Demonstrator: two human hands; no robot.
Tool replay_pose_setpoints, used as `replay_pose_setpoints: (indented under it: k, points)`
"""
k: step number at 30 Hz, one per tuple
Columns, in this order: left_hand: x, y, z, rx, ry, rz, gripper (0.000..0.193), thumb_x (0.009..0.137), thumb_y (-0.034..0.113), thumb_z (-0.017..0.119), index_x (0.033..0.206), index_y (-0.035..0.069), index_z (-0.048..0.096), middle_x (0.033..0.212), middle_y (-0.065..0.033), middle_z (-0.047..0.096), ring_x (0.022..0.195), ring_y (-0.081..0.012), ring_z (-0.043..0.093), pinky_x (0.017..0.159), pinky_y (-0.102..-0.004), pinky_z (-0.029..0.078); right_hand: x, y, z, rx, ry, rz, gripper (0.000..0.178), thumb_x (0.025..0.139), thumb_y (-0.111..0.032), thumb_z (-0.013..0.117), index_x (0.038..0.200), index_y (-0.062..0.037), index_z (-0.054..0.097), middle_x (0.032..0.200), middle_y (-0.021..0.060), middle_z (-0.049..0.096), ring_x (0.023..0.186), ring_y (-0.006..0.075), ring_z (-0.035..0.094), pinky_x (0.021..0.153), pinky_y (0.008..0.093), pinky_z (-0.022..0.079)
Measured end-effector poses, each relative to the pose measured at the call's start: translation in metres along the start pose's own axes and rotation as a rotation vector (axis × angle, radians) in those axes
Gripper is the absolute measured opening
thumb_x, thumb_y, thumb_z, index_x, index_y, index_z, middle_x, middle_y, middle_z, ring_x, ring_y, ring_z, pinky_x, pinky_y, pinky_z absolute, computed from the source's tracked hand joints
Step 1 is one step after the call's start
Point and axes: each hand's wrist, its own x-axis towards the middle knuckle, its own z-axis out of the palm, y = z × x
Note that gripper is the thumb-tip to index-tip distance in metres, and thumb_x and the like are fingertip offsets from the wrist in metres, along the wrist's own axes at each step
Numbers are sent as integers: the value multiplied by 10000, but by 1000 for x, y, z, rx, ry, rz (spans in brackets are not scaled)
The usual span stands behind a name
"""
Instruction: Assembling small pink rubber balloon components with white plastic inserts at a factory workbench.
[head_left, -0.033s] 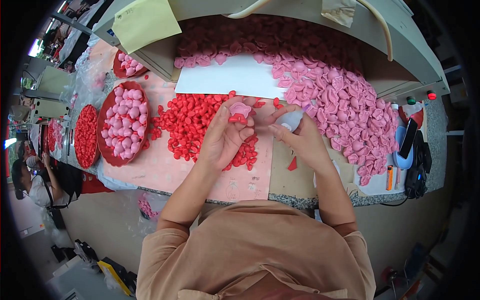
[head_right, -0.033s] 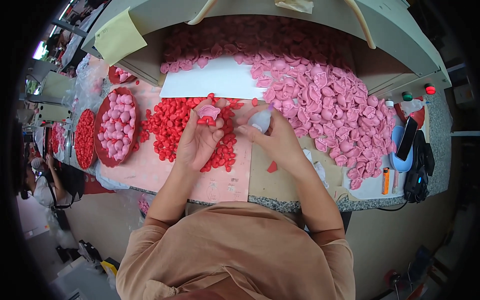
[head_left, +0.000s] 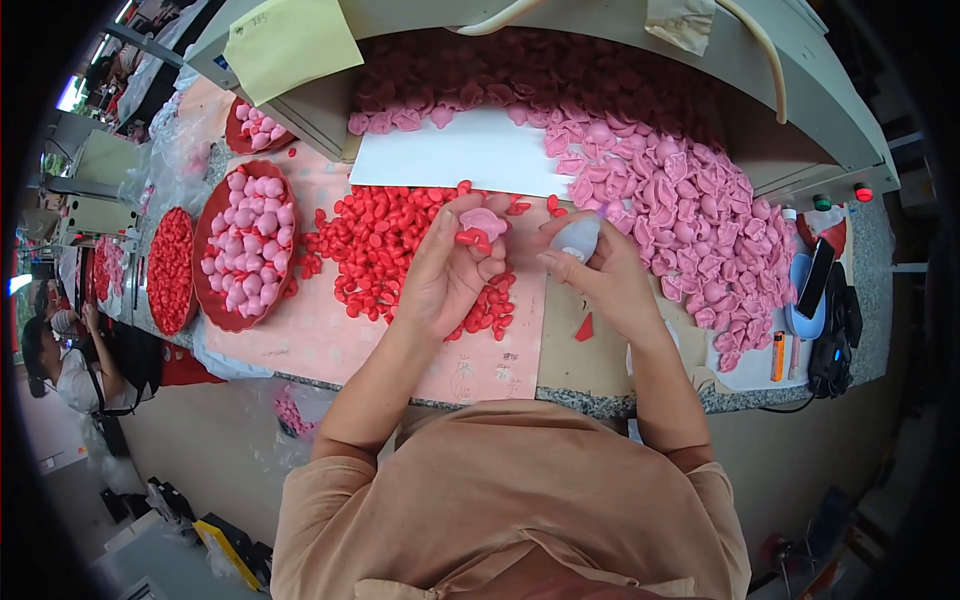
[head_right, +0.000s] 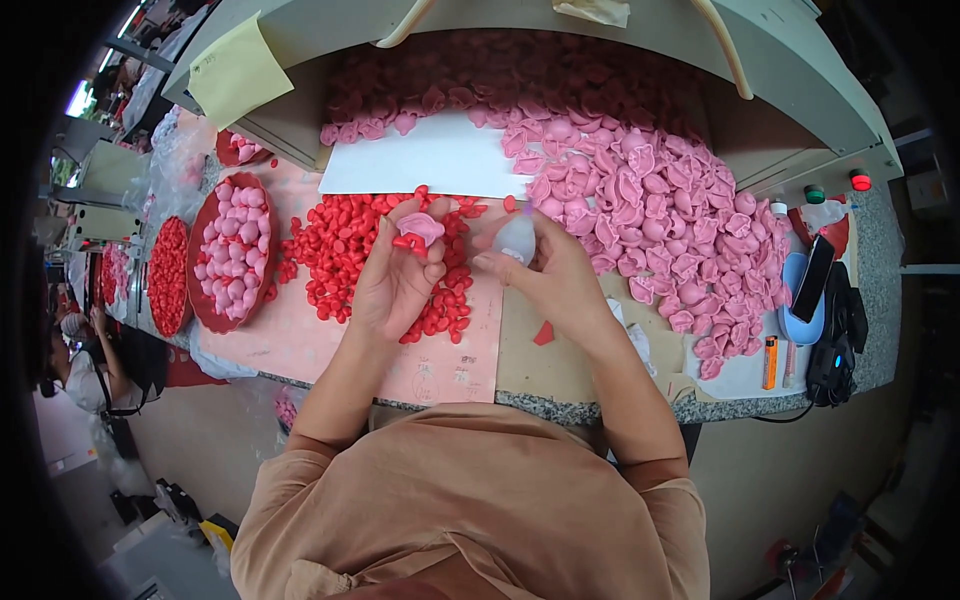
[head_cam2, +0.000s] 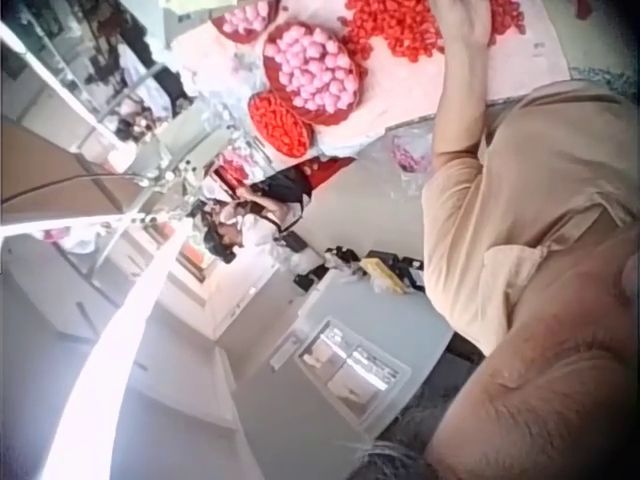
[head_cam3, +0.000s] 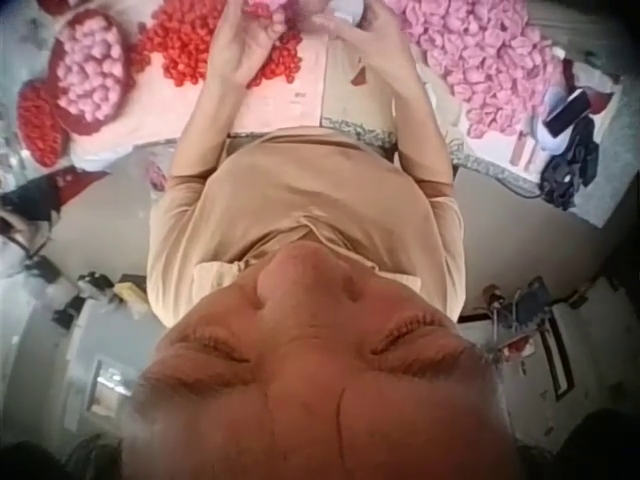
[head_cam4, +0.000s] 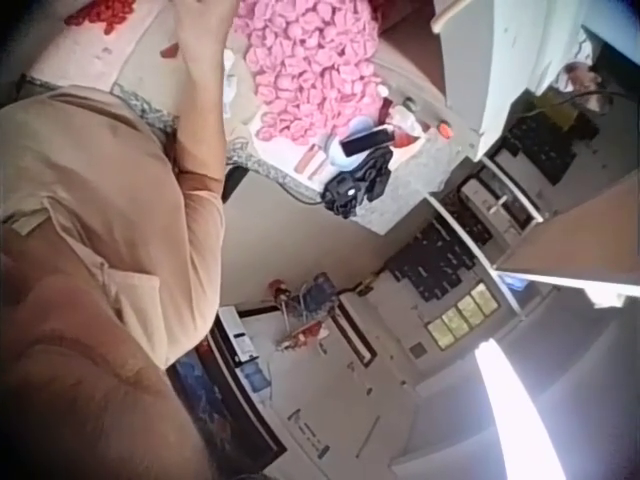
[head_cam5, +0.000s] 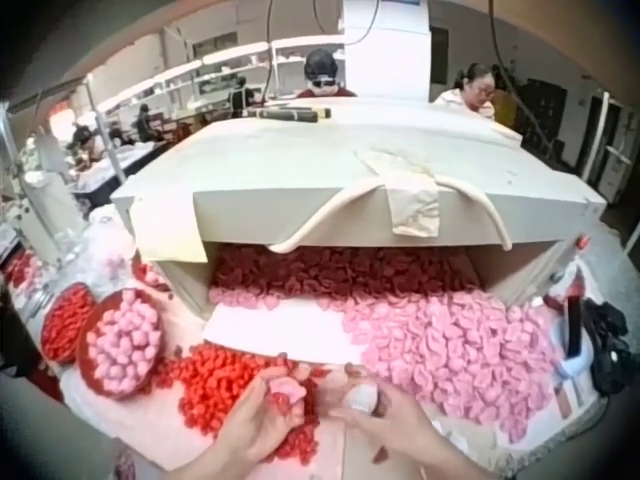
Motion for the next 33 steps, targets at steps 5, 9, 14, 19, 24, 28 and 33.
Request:
replay_pose_setpoints:
  k: [5,9,14,19,24,28,33]
  points:
    - [0,2,5,-2,28,-101,411,969,278,420,1279,9,427,1202,-142,537,868,-135,588,770,-297,554,-5,-9,-4,73,94,-58,194,892,-162,585,1009,-33,499,771,7,530,595,43,418,531,203,351]
    - [-1,-3,9,117,70,-107,451,965,269,433,1328,8,378,1201,-131,540,875,-118,585,764,-287,553,-2,2,-5,187,189,-177,250,913,-247,564,1006,-25,495,761,23,528,574,61,407,520,209,349]
    - [-3,-5,6,97,-26,-178,471,953,271,462,1336,13,370,1200,-113,543,946,-148,583,857,-327,518,0,4,-11,77,310,-395,352,895,-351,573,959,-15,491,755,38,534,571,70,418,515,215,349]
    - [-4,-8,12,103,38,-228,460,950,277,467,1322,18,388,1178,-101,555,1035,-183,566,928,-359,475,-7,8,-17,1,315,-432,279,859,-251,649,974,-25,536,843,22,588,691,63,514,597,198,412]
    - [-4,-10,8,99,58,-242,443,954,280,459,1311,23,401,1169,-103,559,1083,-200,550,952,-369,460,-6,2,-12,-225,363,-500,285,829,-250,680,926,-9,561,785,49,605,667,96,547,606,227,435]
    - [-3,-9,7,64,33,-259,432,957,273,453,1305,21,405,1175,-108,556,1091,-211,549,955,-382,460,-7,3,-13,-342,265,-506,290,881,-253,616,964,3,506,852,45,538,691,80,504,602,197,396]
    - [-3,-10,7,69,62,-266,429,957,272,454,1302,21,412,1185,-110,551,1088,-222,552,951,-393,464,-6,3,-13,-327,261,-500,268,874,-220,626,959,5,508,829,46,538,692,83,515,600,198,398]
